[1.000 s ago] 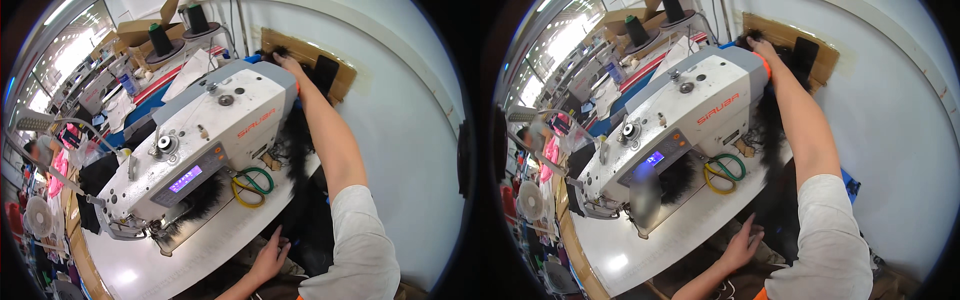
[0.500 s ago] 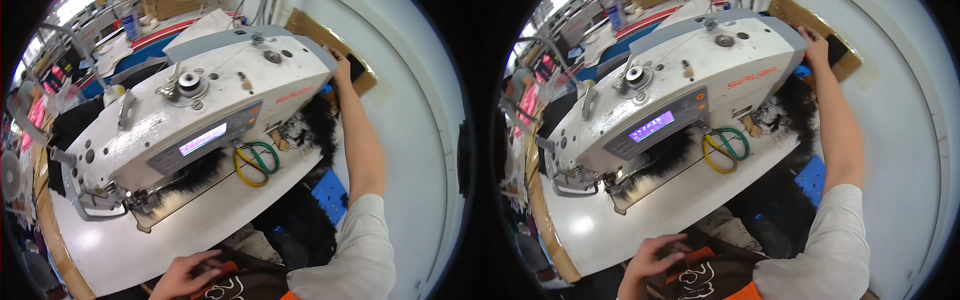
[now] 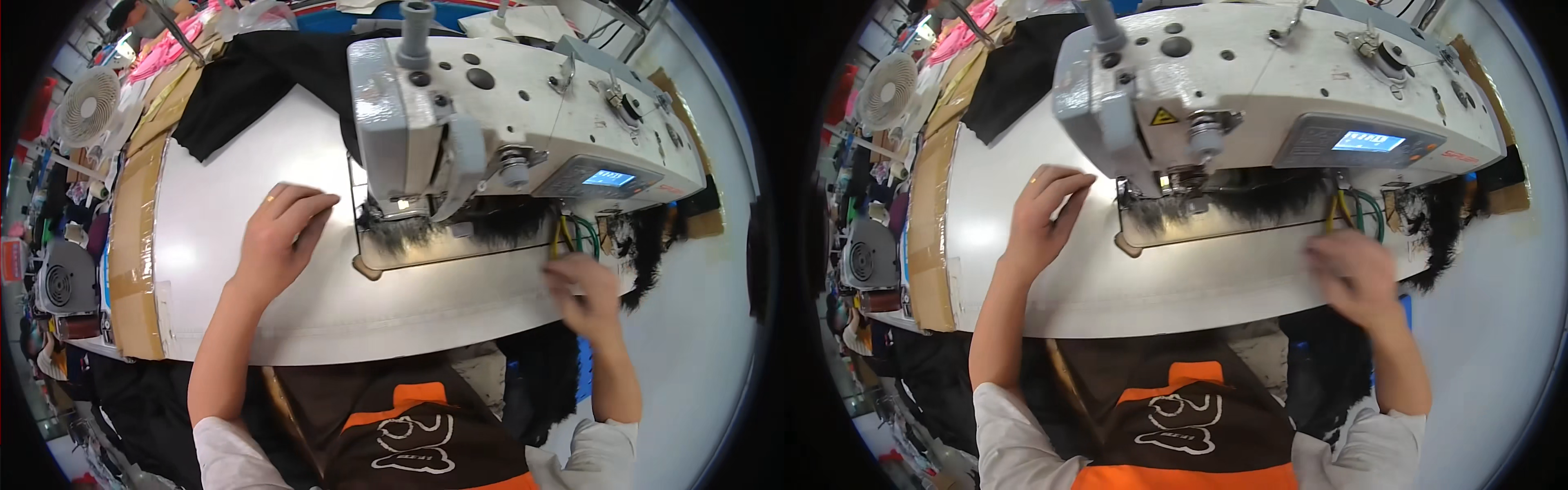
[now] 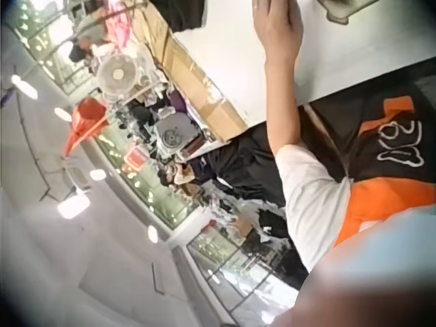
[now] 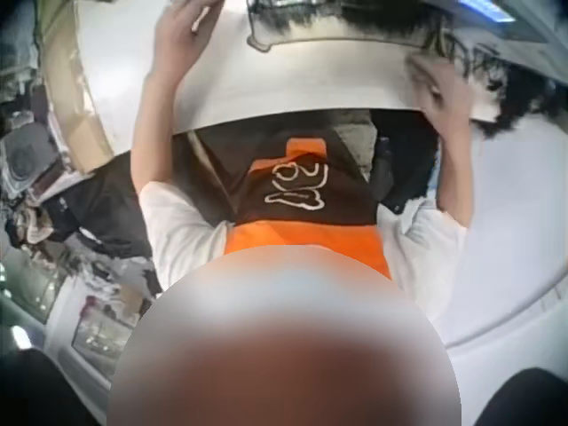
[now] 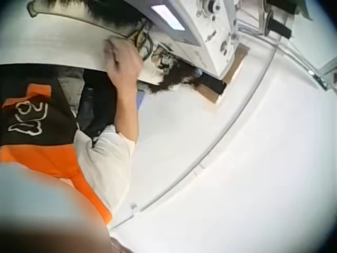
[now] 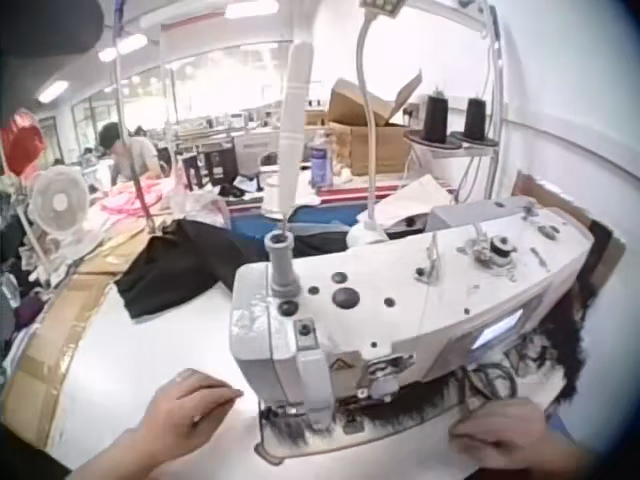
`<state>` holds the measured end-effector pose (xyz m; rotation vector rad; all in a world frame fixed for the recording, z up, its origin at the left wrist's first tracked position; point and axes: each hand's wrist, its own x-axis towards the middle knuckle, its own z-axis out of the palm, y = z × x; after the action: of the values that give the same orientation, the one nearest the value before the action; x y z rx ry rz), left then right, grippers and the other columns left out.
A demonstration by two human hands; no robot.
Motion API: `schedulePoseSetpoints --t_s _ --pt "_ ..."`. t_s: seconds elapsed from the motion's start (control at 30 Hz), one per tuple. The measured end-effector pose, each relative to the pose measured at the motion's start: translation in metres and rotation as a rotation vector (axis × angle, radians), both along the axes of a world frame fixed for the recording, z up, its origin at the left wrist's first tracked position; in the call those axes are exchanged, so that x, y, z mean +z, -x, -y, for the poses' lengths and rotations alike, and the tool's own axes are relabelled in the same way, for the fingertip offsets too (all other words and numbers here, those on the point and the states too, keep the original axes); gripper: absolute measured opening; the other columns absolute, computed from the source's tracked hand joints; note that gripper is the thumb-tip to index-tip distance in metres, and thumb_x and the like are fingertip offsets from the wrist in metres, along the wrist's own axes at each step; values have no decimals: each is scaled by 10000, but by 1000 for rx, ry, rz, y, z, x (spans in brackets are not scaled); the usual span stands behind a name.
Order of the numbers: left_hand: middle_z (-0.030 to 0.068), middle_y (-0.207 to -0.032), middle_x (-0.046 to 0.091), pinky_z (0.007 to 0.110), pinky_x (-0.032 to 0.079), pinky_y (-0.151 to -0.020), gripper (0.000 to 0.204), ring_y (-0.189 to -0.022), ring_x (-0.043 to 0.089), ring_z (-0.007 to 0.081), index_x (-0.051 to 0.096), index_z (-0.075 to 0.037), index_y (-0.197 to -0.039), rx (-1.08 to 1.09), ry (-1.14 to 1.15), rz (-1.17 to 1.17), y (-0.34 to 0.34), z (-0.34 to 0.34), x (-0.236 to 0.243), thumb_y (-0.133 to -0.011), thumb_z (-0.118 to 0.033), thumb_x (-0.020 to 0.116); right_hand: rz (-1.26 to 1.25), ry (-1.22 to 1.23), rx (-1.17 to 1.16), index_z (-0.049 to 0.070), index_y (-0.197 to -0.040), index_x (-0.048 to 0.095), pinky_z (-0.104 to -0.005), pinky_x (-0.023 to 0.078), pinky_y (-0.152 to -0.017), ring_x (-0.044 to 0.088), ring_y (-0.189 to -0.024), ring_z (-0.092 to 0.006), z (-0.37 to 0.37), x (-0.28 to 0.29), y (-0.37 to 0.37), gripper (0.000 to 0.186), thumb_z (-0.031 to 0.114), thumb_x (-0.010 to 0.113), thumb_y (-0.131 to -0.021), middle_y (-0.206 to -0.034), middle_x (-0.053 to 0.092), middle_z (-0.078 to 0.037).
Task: Sewing a fur trim onto the edge of a black garment using an industrial sewing machine.
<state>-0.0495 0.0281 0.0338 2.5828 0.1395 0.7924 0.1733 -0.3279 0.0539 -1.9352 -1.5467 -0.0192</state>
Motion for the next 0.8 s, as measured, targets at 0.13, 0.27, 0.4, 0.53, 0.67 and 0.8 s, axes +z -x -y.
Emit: schedulePoseSetpoints --t_s 0.13,0.27,0.4,0.53,0.67,0.8 --pt "36 -1269 669 396 531 -953 386 -1157 606 283 693 -75 -1123 -185 -146 15 -22 -5 -16 -764 65 691 165 19 123 64 -1173 692 -396 569 -787 675 -986 -303 -94 -16 45 341 45 751 -838 -1189 696 -93" --pt "9 -1205 669 411 505 -1004 342 -1204 593 266 672 -91 -1126 -273 -208 -124 -31 -5 -13 -809 36 645 176 88 14 142 -1278 643 -410 569 -789 657 -1053 -301 -137 -41 53 378 120 701 -906 -1271 653 -20" --pt "33 -1080 669 397 520 -951 357 -1092 603 295 679 -103 -1113 -311 -175 -64 -34 -6 -21 -784 32 709 19 202 -38 163 -1190 668 -405 571 -750 685 -950 -279 -126 -52 44 257 148 690 -935 -1241 637 -15" --pt "44 -1081 635 405 519 -927 350 -1092 590 292 670 -91 -1095 -365 -64 -94 -31 -2 -19 -771 25 734 -88 171 -76 116 -1059 707 -372 549 -716 686 -892 -254 -128 -38 58 184 186 756 -896 -1213 636 -37" --pt "54 -1069 611 414 514 -902 359 -1070 576 296 664 -71 -1092 -397 -7 -90 -32 -6 -21 -756 15 756 -63 95 -164 110 -954 685 -531 387 -1018 597 -1107 -302 -148 -38 88 261 367 715 -925 -1171 638 -106" --pt "56 -1065 611 418 513 -899 355 -1061 570 301 660 -69 -1076 -400 -5 -77 -35 -3 -25 -746 0 769 -16 204 -281 69 -915 661 -520 368 -953 570 -1145 -270 -160 -32 106 333 398 703 -927 -1199 610 -81"
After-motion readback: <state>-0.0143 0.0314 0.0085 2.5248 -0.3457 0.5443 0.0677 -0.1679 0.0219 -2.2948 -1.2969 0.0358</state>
